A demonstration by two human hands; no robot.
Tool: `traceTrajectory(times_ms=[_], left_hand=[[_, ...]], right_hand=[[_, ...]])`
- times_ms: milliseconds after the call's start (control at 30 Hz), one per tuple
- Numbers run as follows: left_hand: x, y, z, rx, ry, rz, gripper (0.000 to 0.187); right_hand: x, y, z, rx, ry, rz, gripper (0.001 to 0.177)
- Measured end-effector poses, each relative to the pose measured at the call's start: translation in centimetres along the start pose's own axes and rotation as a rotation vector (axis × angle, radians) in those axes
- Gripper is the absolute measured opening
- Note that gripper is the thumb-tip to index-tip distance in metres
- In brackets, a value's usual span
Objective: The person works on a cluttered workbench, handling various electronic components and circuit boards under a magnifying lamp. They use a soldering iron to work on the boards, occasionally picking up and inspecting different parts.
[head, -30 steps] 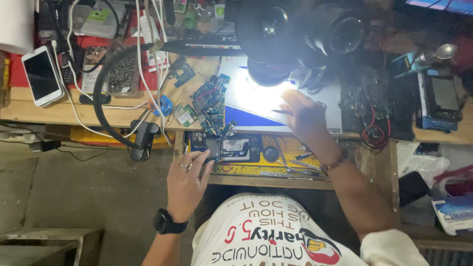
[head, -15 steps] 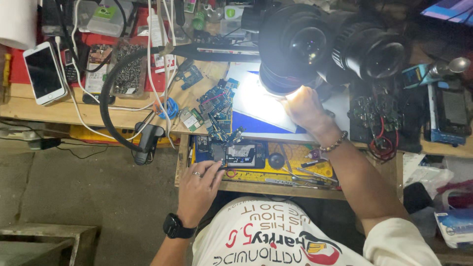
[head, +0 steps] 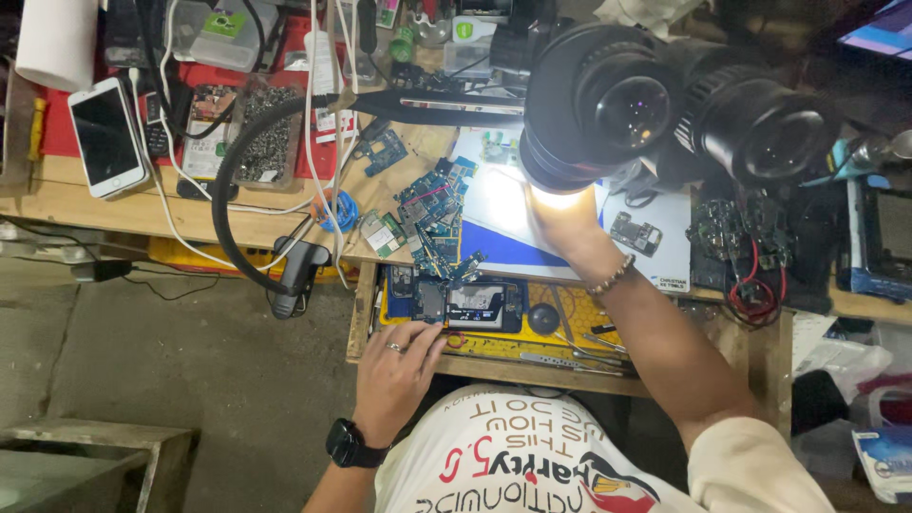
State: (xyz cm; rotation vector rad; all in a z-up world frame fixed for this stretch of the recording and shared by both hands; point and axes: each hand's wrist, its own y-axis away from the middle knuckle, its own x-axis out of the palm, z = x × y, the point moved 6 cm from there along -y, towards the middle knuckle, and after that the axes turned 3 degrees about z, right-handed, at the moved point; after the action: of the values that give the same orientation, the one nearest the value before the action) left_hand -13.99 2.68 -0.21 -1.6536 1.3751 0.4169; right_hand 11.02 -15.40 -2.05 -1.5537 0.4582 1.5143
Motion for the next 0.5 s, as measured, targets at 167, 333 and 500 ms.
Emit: traceTrajectory(times_ms=[167,333,500], left_hand=[[-0.2,-0.2,0.4,-0.01,0.009,-0.03,0.026],[-0.3,-0.9,0.2,0.011,-0.015,-0.008,0.025],[-0.2,-2.5,2.0,-0.082,0.062,-0.011,0.01]], right_hand=[[-4.3,5.2,2.6,-0.077,-0.149,-0.057,0.024],[-7.8,11.6,3.5,0.146,-0.459,-0.033,0.021],[-9.2,17.1,3.3,0.072,-0.324,-0.032,0.025]])
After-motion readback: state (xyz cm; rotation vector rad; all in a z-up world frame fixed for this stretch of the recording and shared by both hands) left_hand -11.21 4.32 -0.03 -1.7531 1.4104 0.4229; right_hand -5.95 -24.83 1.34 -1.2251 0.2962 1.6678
